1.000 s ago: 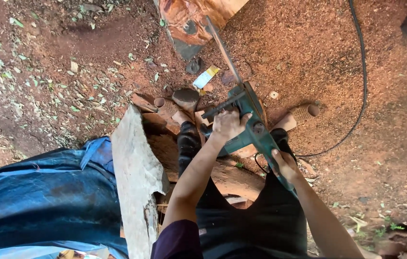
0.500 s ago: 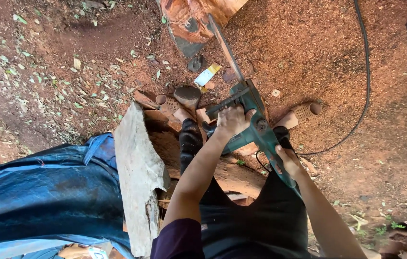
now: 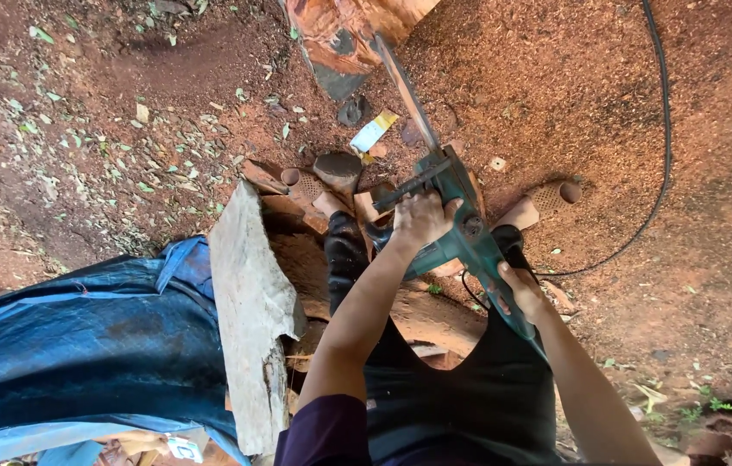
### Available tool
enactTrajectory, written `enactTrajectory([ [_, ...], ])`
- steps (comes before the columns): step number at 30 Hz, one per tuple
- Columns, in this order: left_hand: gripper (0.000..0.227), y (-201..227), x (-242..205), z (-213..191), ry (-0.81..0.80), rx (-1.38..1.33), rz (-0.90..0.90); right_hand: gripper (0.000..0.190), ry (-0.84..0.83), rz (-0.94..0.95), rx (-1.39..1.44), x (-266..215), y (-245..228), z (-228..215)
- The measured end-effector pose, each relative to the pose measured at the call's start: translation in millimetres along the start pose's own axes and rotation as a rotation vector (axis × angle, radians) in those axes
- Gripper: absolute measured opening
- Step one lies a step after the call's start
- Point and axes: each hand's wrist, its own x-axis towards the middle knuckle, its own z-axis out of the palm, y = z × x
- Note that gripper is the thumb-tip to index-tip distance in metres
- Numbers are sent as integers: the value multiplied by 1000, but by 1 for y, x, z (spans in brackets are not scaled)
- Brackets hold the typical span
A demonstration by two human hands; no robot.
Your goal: Using an electric chainsaw to cut through a large piece of timber on the ground.
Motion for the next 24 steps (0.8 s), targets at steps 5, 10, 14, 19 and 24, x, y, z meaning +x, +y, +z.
enactTrajectory([
  [5, 81, 4, -4, -9, 0, 13, -19, 80, 12, 3, 12, 6, 0, -3],
  [10, 76, 5, -8, -22, 44, -40, 33, 83, 6, -21, -5, 10, -6, -5],
  [14, 76, 6, -7, -14, 7, -12, 24, 79, 48, 14, 61, 12, 8, -7],
  [19, 74, 11, -16, -21, -20, -8, 31, 79, 56, 37, 82, 11, 10, -5],
  [24, 77, 7, -2, -9, -4, 35, -7, 78, 62, 52, 109, 14, 14, -8],
])
